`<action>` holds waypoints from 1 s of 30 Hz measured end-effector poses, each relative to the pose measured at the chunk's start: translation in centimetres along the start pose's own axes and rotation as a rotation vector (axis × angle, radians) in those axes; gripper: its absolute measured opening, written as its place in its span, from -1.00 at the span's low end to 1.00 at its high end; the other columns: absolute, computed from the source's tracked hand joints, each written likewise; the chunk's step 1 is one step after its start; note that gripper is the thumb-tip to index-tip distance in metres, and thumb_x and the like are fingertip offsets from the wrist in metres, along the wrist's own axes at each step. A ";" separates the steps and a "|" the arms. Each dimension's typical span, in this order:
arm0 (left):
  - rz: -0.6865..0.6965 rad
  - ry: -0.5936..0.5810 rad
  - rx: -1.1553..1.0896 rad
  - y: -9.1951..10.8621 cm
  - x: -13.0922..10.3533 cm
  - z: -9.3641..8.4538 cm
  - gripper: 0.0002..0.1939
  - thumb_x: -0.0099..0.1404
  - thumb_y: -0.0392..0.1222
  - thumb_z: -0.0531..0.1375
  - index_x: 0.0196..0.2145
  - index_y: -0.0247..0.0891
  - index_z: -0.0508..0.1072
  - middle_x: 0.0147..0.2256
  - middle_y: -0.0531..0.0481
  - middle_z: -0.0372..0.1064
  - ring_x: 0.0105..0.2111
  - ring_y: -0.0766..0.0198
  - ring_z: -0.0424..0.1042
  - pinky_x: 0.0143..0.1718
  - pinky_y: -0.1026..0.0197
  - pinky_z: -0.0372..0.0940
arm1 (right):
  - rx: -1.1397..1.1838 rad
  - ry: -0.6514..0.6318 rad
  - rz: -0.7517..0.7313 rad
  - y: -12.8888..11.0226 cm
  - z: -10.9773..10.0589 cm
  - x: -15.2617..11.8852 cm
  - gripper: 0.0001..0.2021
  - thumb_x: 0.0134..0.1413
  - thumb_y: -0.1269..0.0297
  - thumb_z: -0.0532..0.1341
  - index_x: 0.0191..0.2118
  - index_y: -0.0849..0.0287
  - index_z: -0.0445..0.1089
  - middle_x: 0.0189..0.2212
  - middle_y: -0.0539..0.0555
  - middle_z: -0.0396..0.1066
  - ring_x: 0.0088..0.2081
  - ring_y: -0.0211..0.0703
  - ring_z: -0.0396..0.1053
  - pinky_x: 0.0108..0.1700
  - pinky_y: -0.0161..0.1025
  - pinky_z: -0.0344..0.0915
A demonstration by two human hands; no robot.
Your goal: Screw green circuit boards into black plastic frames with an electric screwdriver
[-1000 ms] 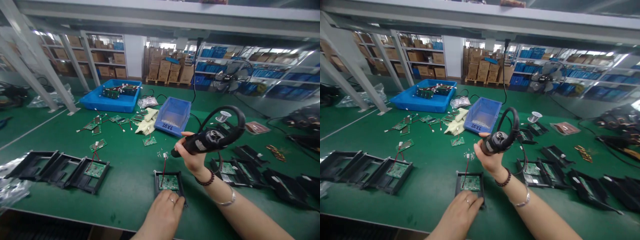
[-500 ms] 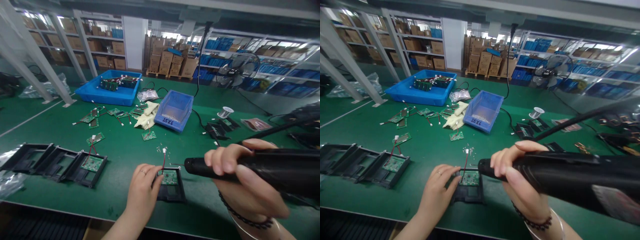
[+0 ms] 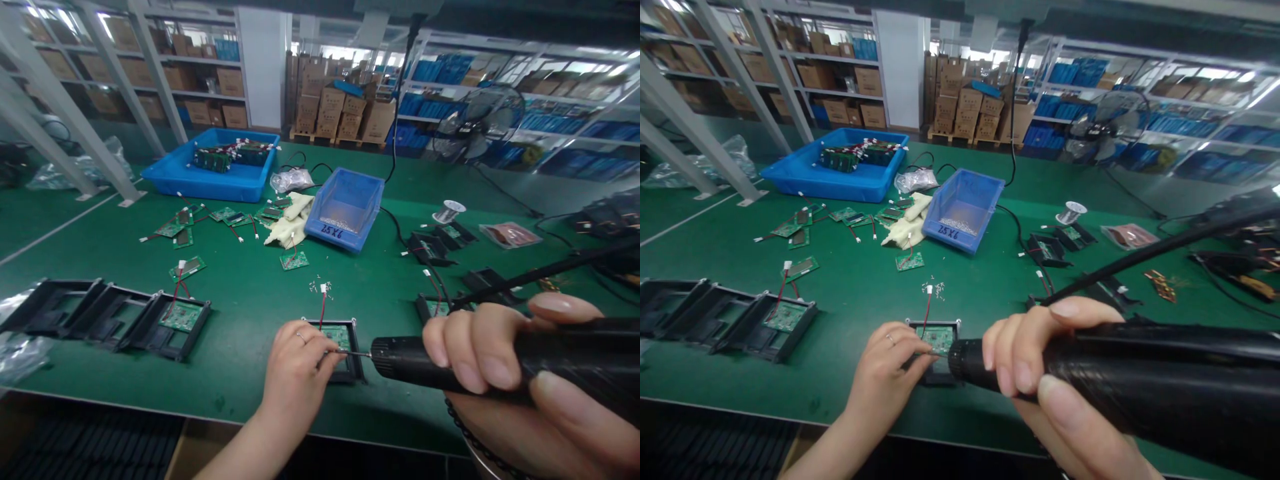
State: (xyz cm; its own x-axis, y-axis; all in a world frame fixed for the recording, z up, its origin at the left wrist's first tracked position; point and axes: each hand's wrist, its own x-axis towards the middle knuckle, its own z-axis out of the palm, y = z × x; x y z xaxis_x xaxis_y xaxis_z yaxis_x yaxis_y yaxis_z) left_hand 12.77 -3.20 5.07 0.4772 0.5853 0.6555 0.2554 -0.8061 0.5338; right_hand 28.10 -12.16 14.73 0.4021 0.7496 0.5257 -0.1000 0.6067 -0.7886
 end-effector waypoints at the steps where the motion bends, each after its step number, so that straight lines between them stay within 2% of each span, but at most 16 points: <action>1: 0.007 -0.010 0.010 0.0 0.0 0.0 -0.82 0.35 -0.28 0.25 -0.45 -0.25 0.47 -0.48 0.04 0.46 -0.40 0.20 0.44 -0.30 0.12 0.35 | -0.008 -0.010 0.003 0.0 0.1 0.1 -0.73 0.18 0.27 0.29 0.00 -0.02 0.37 -0.55 -0.11 0.26 -0.55 -0.27 0.21 -0.42 -0.21 0.27; 3: 0.031 -0.032 0.031 0.0 0.0 0.0 -0.83 0.34 -0.29 0.25 -0.43 -0.24 0.47 -0.48 0.04 0.46 -0.40 0.21 0.44 -0.26 0.10 0.37 | -0.032 -0.027 0.013 0.0 0.1 0.2 -0.74 0.19 0.28 0.29 0.00 -0.03 0.38 -0.55 -0.10 0.28 -0.55 -0.26 0.23 -0.42 -0.21 0.27; 5: 0.048 -0.068 0.055 -0.1 -0.1 0.1 -0.96 0.32 -0.30 0.27 -0.32 -0.24 0.50 -0.41 0.01 0.51 -0.35 0.18 0.47 -0.20 0.06 0.40 | -0.048 -0.051 0.005 0.1 0.0 0.3 -0.74 0.19 0.28 0.30 0.00 -0.03 0.39 -0.55 -0.10 0.30 -0.55 -0.25 0.25 -0.43 -0.20 0.28; 6: 0.050 -0.093 0.071 -0.2 -0.2 0.2 -0.94 0.30 -0.30 0.29 -0.25 -0.24 0.51 -0.35 -0.02 0.53 -0.30 0.14 0.48 -0.17 0.02 0.41 | -0.054 -0.062 -0.006 0.1 -0.1 0.3 -0.73 0.19 0.28 0.30 0.00 -0.03 0.39 -0.55 -0.10 0.31 -0.55 -0.25 0.26 -0.43 -0.19 0.29; 8: 0.050 -0.152 0.113 -0.6 -0.3 0.6 -0.79 0.24 -0.30 0.34 -0.15 -0.25 0.50 -0.24 -0.09 0.54 -0.18 0.06 0.49 -0.08 -0.08 0.41 | -0.091 -0.063 -0.013 0.1 -0.3 0.2 -0.73 0.19 0.29 0.30 0.01 -0.03 0.38 -0.53 -0.09 0.33 -0.53 -0.23 0.28 -0.39 -0.16 0.33; 12: 0.060 -0.314 0.236 -1.4 -0.5 1.5 -0.78 0.15 -0.33 0.40 -0.22 -0.25 0.53 -0.04 -0.19 0.51 0.06 -0.11 0.41 0.09 -0.29 0.31 | -0.236 -0.027 0.012 0.3 -0.7 -0.1 -0.71 0.22 0.30 0.30 0.03 -0.07 0.35 -0.50 -0.08 0.36 -0.47 -0.19 0.33 -0.32 -0.12 0.38; 16: 0.041 -0.424 0.301 -1.7 -0.5 2.2 -0.79 0.18 -0.39 0.36 -0.20 -0.31 0.54 -0.02 -0.24 0.50 0.03 -0.10 0.44 0.10 -0.28 0.32 | -0.284 -0.036 0.030 1.2 -0.8 -0.1 -0.72 0.22 0.35 0.28 0.01 -0.08 0.35 -0.50 -0.10 0.35 -0.47 -0.20 0.35 -0.34 -0.14 0.41; 25: 0.061 -0.384 0.326 -1.4 -0.8 2.5 -0.88 0.26 -0.40 0.26 -0.22 -0.37 0.54 -0.05 -0.29 0.50 -0.04 -0.08 0.48 0.04 -0.26 0.39 | -0.335 -0.061 0.051 3.1 -1.0 0.3 -0.70 0.19 0.41 0.25 -0.01 -0.08 0.33 -0.52 -0.12 0.32 -0.53 -0.21 0.33 -0.41 -0.17 0.36; 30: 0.055 -0.379 0.304 -1.5 -0.8 2.5 -0.90 0.31 -0.39 0.22 -0.23 -0.36 0.54 -0.05 -0.29 0.51 -0.04 -0.07 0.49 0.03 -0.26 0.39 | -0.396 -0.034 0.065 3.6 -1.0 0.1 -0.77 0.11 0.40 0.28 -0.17 -0.03 0.29 -0.55 -0.13 0.29 -0.57 -0.20 0.31 -0.46 -0.17 0.32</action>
State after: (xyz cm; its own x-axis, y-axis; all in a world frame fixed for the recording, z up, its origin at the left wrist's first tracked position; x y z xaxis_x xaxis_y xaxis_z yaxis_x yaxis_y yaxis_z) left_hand 14.11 -2.66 2.34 0.7547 0.5139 0.4079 0.4287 -0.8568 0.2865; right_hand 28.73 -10.20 11.61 0.3757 0.7955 0.4754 0.2368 0.4135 -0.8792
